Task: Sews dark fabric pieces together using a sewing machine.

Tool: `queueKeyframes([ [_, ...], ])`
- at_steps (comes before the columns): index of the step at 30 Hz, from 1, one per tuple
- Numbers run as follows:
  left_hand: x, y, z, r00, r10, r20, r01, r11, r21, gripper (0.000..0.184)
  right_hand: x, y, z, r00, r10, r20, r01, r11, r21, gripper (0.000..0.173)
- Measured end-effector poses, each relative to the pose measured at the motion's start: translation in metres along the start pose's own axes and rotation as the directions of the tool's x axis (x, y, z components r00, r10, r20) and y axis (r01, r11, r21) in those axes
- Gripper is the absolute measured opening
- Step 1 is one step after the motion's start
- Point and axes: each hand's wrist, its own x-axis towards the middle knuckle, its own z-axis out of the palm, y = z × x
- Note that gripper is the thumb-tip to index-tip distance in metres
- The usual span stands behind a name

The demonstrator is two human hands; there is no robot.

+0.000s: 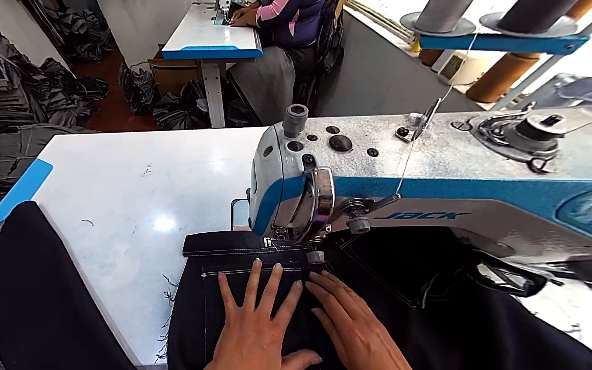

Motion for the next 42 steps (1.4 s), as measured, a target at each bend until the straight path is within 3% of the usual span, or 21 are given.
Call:
queueKeyframes([
  [9,0.000,0.001,-0.001,0.999,-0.018,0.026,0.018,1.000,-0.004,0.093,-0.003,0.008,0.009,0.996,-0.061,-0.067,0.055,0.995,-0.085,0.033],
  [21,0.001,0.002,-0.001,0.999,-0.027,0.028,0.028,1.000,-0.002,0.093,0.008,0.005,0.004,0.998,-0.027,-0.049,0.024,0.997,-0.067,0.032],
  [27,0.000,0.002,-0.001,0.999,-0.026,0.019,0.026,1.000,0.018,0.089,0.031,0.000,0.017,0.992,0.016,-0.127,-0.029,0.994,-0.105,0.036],
  [33,-0.001,0.001,0.001,1.000,-0.008,0.015,0.008,1.000,0.015,0.081,0.026,0.008,0.022,0.991,0.023,-0.131,-0.029,0.999,-0.044,0.041],
  [42,0.000,0.001,-0.001,0.999,-0.019,0.039,0.020,1.000,-0.015,0.081,0.022,0.007,0.026,0.986,-0.012,-0.164,-0.004,0.995,-0.096,0.039],
])
